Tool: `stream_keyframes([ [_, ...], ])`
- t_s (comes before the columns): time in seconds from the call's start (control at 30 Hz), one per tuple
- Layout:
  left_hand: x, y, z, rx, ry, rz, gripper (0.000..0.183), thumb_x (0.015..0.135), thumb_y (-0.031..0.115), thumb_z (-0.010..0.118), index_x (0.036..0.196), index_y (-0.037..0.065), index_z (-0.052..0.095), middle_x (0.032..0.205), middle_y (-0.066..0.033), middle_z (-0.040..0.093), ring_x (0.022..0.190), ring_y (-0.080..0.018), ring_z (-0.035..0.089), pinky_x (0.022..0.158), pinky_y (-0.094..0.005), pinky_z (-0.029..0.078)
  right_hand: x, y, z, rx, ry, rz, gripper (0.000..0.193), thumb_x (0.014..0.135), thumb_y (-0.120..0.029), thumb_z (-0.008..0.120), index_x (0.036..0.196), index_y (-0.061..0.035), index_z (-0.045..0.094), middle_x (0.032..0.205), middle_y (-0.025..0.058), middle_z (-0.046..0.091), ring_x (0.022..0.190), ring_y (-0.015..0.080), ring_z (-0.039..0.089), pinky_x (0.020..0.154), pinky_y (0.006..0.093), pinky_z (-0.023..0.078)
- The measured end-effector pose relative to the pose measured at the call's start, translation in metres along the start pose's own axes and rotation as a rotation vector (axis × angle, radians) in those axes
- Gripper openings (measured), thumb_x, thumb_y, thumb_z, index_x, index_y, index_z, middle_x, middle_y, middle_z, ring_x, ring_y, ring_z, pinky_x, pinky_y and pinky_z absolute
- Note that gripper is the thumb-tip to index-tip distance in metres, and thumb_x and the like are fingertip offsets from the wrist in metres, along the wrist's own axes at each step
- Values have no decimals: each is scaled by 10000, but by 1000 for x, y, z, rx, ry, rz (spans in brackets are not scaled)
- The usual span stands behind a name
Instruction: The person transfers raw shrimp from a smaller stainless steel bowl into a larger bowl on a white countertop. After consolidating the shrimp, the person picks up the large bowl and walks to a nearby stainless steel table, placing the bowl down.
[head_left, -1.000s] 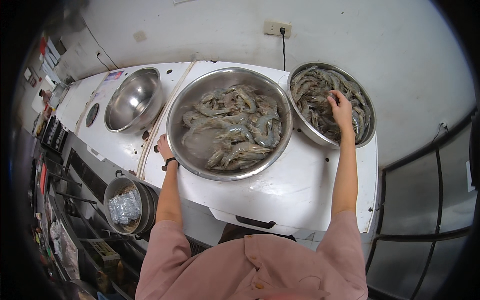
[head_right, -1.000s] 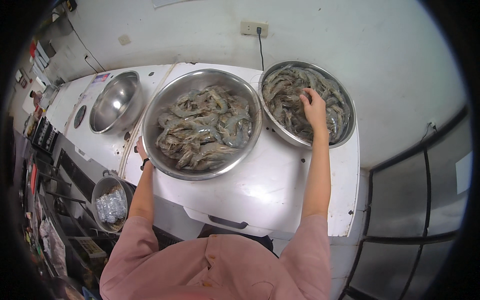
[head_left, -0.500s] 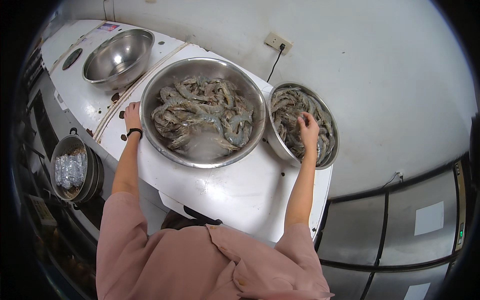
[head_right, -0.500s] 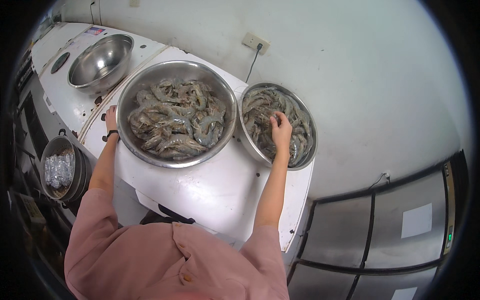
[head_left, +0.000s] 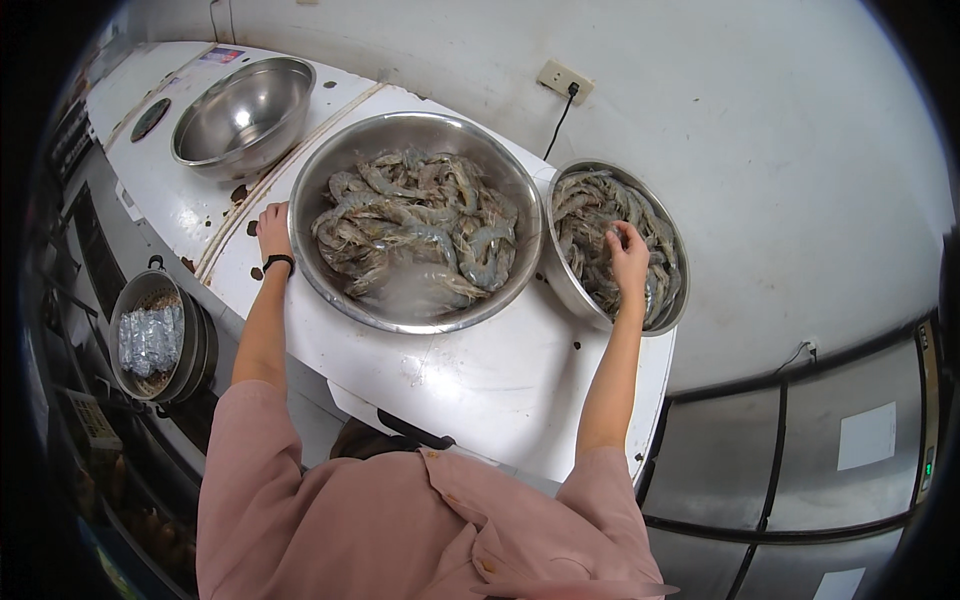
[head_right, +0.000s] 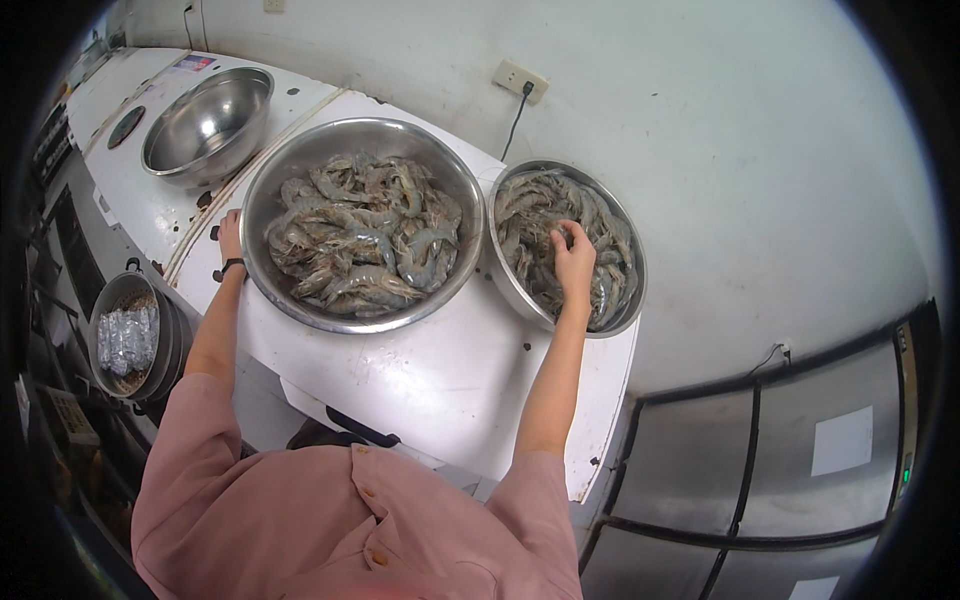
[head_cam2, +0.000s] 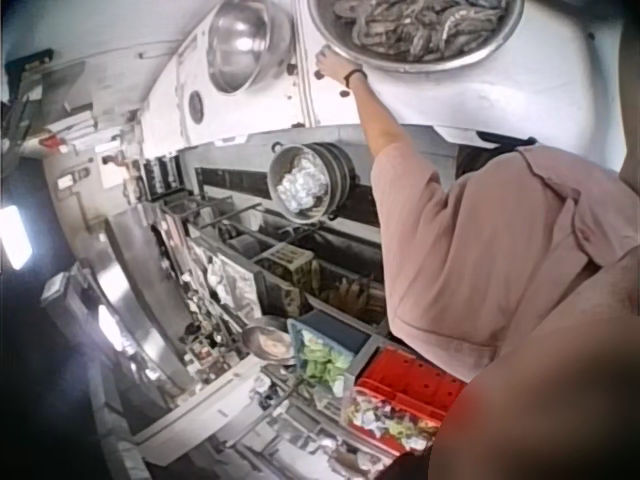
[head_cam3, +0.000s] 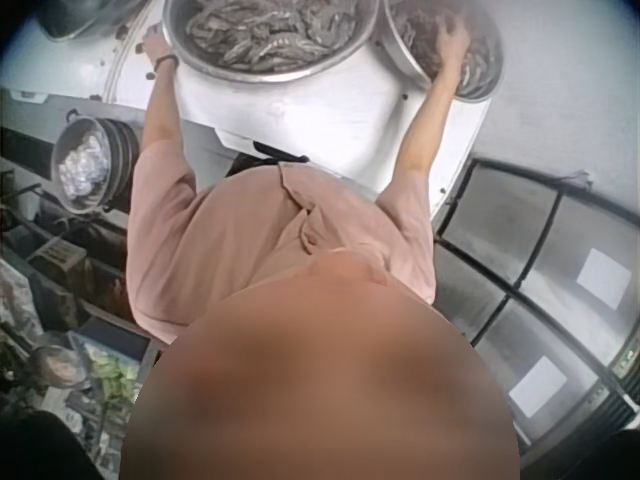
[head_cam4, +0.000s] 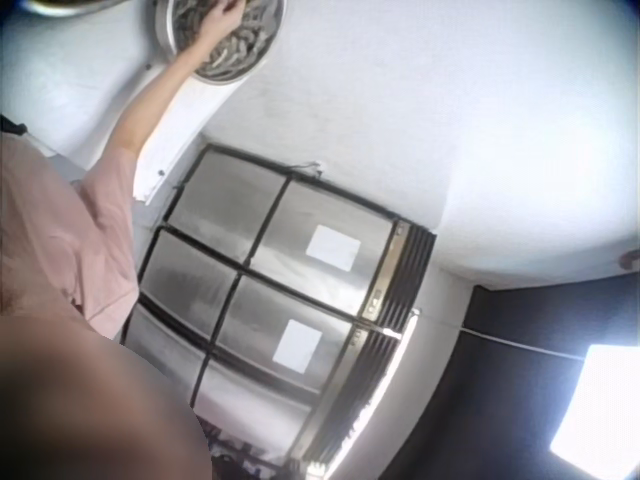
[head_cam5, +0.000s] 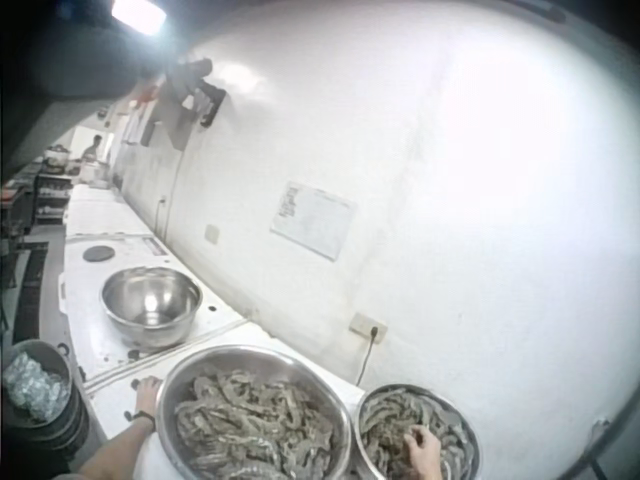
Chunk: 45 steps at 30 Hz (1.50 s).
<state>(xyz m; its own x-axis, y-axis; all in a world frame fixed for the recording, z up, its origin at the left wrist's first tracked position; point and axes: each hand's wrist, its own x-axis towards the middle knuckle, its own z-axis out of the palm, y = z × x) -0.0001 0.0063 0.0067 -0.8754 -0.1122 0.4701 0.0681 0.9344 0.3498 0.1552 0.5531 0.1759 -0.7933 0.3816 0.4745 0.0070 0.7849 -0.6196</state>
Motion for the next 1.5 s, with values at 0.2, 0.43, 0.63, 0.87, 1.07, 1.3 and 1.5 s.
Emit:
stream_keyframes([
  [0.2, 0, -2, 2, 41, 0, 3, 354, 814, 115, 441, 1164, 150, 478, 1099, -43, 469, 1059, -232, 431, 905, -373, 345, -1, 0, -1, -18, 1, -13, 238, 792, -143, 621, 996, -25, 593, 853, 106, 621, 782, 189, 561, 730, 285, 436],
  [0.43, 1, -2, 2, 48, -12, 13, 344, 809, 113, 451, 1149, 143, 484, 1110, -44, 465, 1063, -233, 431, 902, -374, 350, 1, -38, -7, 91, 91, -85, 246, 819, -137, 597, 1029, -10, 580, 878, 90, 618, 778, 182, 571, 741, 291, 445],
  [0.63, 0, 2, -2, 8, 4, 15, 327, 800, 96, 459, 1123, 136, 494, 1083, -49, 466, 1058, -238, 433, 904, -381, 351, 7, -86, -24, 913, -435, 82, 289, 825, -55, 563, 1110, -21, 535, 979, 39, 591, 898, 142, 559, 783, 311, 448],
  [0.87, 0, 2, -4, 48, -10, 2, 345, 799, 90, 463, 1140, 141, 475, 1092, -47, 458, 1058, -237, 433, 901, -384, 355, 4, -22, -20, -286, -899, 34, 409, 698, -4, 588, 1099, -71, 546, 1003, 94, 596, 939, 254, 555, 833, 341, 432],
  [1.07, 0, 1, -2, 25, -13, 8, 346, 800, 91, 468, 1143, 141, 468, 1095, -52, 456, 1058, -241, 434, 903, -384, 355, -7, 18, 0, -367, -654, -99, 412, 652, -8, 600, 1054, -78, 546, 922, 104, 569, 857, 238, 550, 789, 328, 442],
  [1.3, 1, -2, 1, -8, 4, 12, 324, 812, 86, 451, 1130, 142, 480, 1087, -58, 460, 1042, -246, 441, 901, -379, 357, 12, 27, -14, -341, -478, 1, 298, 686, -13, 562, 982, -45, 593, 1007, 170, 568, 985, 324, 520, 866, 384, 416],
  [1.5, 0, -2, 2, 26, 24, 32, 328, 809, 84, 452, 1131, 138, 481, 1078, -57, 465, 1030, -248, 445, 897, -378, 359, 19, 32, 10, -584, -273, -61, 332, 723, -88, 535, 1051, -74, 591, 1096, 132, 562, 1043, 310, 485, 879, 404, 406],
])
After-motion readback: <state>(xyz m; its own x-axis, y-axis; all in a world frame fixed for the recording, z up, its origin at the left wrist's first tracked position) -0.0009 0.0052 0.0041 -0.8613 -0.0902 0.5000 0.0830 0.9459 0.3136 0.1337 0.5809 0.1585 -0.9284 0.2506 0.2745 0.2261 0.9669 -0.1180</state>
